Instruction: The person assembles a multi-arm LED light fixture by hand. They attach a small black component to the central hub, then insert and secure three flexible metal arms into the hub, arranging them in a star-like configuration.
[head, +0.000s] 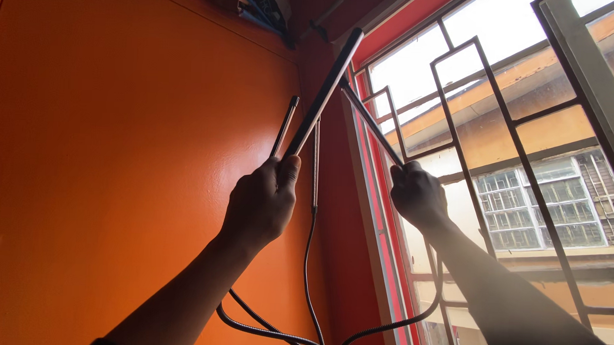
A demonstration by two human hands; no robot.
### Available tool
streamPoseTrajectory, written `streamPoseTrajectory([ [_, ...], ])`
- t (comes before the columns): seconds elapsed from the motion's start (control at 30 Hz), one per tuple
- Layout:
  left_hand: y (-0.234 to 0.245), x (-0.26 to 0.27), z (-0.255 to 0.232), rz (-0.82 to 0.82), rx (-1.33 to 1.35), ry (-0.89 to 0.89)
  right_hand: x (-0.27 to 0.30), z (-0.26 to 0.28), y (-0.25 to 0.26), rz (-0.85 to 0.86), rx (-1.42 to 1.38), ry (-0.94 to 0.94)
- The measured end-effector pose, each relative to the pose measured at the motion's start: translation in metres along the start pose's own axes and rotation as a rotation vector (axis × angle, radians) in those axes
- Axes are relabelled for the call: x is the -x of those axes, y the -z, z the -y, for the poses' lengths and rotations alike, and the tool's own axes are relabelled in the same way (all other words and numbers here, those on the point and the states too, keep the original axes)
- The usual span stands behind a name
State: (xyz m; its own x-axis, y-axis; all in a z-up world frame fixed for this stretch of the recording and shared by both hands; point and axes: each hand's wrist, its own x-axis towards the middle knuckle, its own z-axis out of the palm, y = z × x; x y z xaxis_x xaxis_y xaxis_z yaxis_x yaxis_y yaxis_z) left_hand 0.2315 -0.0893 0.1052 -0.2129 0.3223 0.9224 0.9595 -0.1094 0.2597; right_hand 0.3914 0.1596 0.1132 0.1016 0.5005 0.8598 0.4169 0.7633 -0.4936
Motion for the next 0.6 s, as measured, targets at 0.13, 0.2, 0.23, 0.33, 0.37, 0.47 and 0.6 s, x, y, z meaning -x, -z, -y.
streamPoseTrajectory([
  [0.13, -0.005, -0.005, 0.010, -0.051, 0.008, 0.036, 0.009, -0.003, -0.001, -0.162, 0.024, 0.191],
  [0.2, -0.008, -0.015, 0.018, -0.037, -0.024, 0.068, 0.010, 0.001, -0.002, -0.194, 0.011, 0.226],
  [0.23, -0.009, -0.021, 0.022, -0.030, -0.040, 0.085, 0.009, 0.005, -0.001, -0.198, 0.012, 0.222],
  [0.33, -0.015, -0.038, 0.035, 0.002, -0.129, 0.095, 0.010, 0.011, 0.001, -0.147, -0.030, 0.239],
  [0.37, -0.018, -0.043, 0.038, 0.032, -0.137, 0.096, 0.010, 0.012, 0.001, -0.122, -0.049, 0.250],
  [0.47, -0.025, -0.049, 0.045, 0.107, -0.154, 0.100, 0.013, 0.016, -0.004, -0.051, -0.035, 0.302],
  [0.6, -0.027, -0.051, 0.044, 0.146, -0.174, 0.080, 0.012, 0.013, -0.008, -0.096, -0.047, 0.365],
])
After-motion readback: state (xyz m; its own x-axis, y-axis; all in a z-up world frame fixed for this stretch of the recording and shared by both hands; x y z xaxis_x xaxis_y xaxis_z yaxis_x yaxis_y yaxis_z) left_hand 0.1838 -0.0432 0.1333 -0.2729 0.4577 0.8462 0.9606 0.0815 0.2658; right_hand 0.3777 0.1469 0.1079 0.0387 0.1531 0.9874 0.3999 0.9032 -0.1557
